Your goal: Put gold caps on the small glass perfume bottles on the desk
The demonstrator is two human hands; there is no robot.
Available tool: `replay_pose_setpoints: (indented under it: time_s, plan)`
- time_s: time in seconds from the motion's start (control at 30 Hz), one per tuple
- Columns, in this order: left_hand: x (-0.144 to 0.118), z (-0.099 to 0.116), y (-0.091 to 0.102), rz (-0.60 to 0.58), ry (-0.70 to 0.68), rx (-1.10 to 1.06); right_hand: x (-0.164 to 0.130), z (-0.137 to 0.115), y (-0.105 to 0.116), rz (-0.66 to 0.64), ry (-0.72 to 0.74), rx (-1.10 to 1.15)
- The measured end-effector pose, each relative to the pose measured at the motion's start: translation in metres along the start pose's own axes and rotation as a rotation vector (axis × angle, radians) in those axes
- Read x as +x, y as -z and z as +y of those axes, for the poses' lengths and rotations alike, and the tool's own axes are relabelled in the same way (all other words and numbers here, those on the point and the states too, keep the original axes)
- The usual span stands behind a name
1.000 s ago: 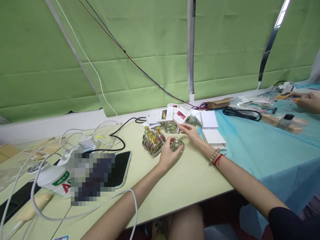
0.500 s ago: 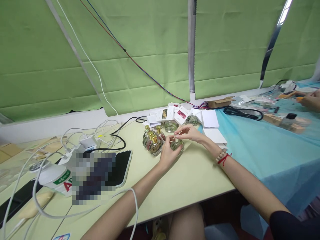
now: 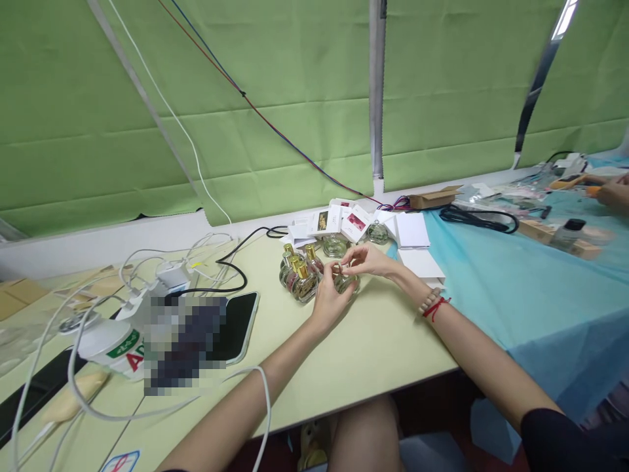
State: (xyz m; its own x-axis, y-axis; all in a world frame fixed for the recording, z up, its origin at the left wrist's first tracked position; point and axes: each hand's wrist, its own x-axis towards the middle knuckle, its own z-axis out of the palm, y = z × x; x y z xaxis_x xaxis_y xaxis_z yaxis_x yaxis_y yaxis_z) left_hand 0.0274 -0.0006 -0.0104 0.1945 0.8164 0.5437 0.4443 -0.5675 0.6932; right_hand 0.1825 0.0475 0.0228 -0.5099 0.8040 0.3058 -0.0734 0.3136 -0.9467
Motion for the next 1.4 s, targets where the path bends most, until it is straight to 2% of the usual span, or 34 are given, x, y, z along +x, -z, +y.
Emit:
replay_pose_setpoints:
  time_s: [0.07, 0.2, 0.3, 0.33, 0.4, 0.47, 0.53, 0.6, 0.73, 0.87, 0.93, 1.0, 1.23, 1.4]
  plan:
    - [-0.001, -0.002, 0.0, 0.059, -0.057, 0.082, -0.001, 0.007, 0.0, 0.013, 0.005, -0.031]
    - [-0.007, 0.0, -0.002, 0.207, -0.263, 0.309, -0.001, 0.028, 0.001, 0.042, 0.001, -0.218]
    - [-0.011, 0.006, -0.004, 0.231, -0.417, 0.406, 0.001, 0.042, 0.0, 0.01, 0.025, -0.283]
    - [-0.013, 0.009, -0.005, 0.203, -0.467, 0.418, 0.002, 0.046, -0.001, -0.011, 0.046, -0.279]
    - [-0.015, 0.013, -0.005, 0.076, -0.557, 0.418, 0.005, 0.052, -0.004, -0.024, 0.085, -0.26]
    - [-0.015, 0.015, -0.005, -0.103, -0.615, 0.373, 0.008, 0.057, -0.007, 0.097, 0.084, -0.283]
    - [-0.015, 0.016, -0.004, -0.249, -0.63, 0.309, 0.013, 0.061, -0.01, 0.3, 0.074, -0.403]
    - [-0.014, 0.017, -0.004, -0.336, -0.61, 0.283, 0.02, 0.064, -0.011, 0.444, 0.068, -0.574]
    - [-0.012, 0.017, -0.005, -0.398, -0.475, 0.323, 0.035, 0.067, -0.012, 0.484, 0.087, -0.756]
    - [-0.01, 0.012, -0.004, -0.313, -0.161, 0.301, 0.047, 0.068, -0.011, 0.495, 0.145, -0.698]
    - [-0.007, 0.008, -0.003, -0.308, -0.012, 0.29, 0.05, 0.069, -0.012, 0.554, 0.116, -0.637]
    - [-0.005, 0.006, -0.002, -0.296, 0.073, 0.286, 0.05, 0.069, -0.013, 0.599, 0.079, -0.578]
    - [-0.003, 0.004, -0.001, -0.189, 0.177, 0.268, 0.029, 0.064, -0.01, 0.598, -0.034, -0.545]
    - [-0.002, -0.002, -0.002, -0.137, 0.169, 0.15, 0.014, 0.053, 0.007, 0.439, -0.038, -0.443]
